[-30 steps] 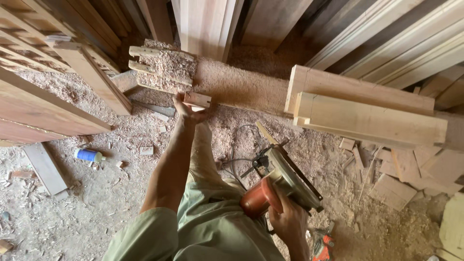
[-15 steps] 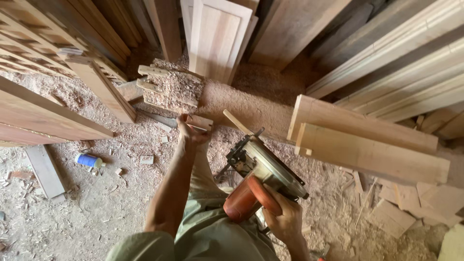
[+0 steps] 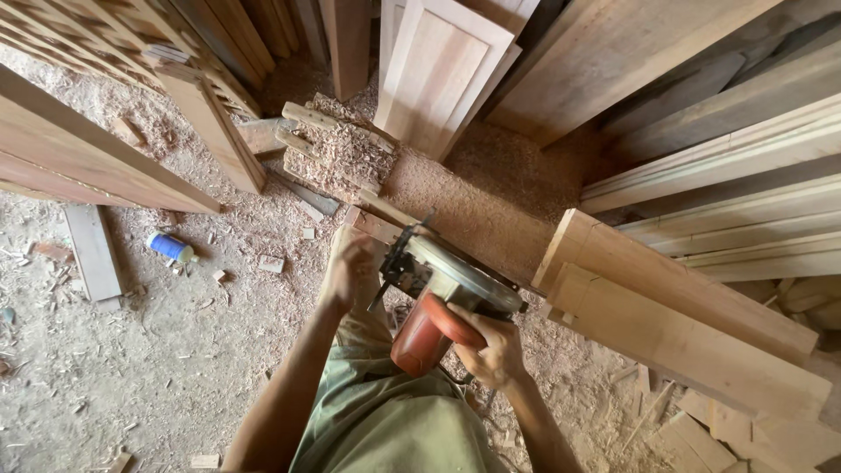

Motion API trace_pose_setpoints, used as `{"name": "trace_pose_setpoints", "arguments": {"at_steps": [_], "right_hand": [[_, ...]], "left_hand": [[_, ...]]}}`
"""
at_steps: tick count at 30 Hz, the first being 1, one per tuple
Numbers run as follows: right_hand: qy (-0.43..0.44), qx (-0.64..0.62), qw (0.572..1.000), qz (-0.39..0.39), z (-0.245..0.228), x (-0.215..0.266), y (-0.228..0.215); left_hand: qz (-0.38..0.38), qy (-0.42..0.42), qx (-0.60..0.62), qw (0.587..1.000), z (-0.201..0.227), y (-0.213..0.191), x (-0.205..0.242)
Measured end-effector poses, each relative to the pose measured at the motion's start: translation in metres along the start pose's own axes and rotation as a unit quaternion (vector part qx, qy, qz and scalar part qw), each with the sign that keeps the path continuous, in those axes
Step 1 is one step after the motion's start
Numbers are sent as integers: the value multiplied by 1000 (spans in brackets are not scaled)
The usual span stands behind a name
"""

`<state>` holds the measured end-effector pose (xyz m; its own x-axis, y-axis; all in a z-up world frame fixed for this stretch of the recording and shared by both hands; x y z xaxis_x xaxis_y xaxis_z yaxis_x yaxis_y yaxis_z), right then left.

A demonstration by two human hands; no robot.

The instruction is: The person uses a circular saw to cut a long wooden plank into smaller pieces. They repeatedly position the saw, make cuts, and move the cut pieces aside.

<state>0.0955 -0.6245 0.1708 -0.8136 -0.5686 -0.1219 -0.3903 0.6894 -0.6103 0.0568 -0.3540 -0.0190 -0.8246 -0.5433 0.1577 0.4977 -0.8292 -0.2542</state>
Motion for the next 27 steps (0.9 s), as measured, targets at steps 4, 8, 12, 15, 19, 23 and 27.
{"name": "trace_pose_setpoints", "arguments": {"at_steps": [4,8,12,15,19,23,27], "right_hand": [[-75,-16,997,-6,14,-14,9],[-37,-52,997,-46,41,-7,15],[1,-22,995,-93,73,4,33],[0,-24,993,-116,83,12,39],[-15,-31,996,-80,74,4,36],[1,-36,998,-57,53,-10,28],[9,-55,997,-53,38,-25,22]], "left_hand": [[1,-300,272,914,-2,14,25],[17,-220,168,961,0,17,26],[19,-177,115,977,-8,15,23],[8,-123,71,990,-4,7,22],[-18,-172,54,983,19,-4,21],[-26,-188,32,981,46,-12,17],[-43,-203,80,975,62,-17,10]]}}
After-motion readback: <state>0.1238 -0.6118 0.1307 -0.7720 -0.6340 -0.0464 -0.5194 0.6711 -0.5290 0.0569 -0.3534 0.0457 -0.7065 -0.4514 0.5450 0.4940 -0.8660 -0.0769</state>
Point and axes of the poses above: each hand's wrist, its own x-axis away from the middle knuckle, its own y-axis out of the palm, z = x × y, the point moved 2 cm from there along -x, towards the middle knuckle, and after that the axes turned 6 degrees about z, right-handed, at the moved point
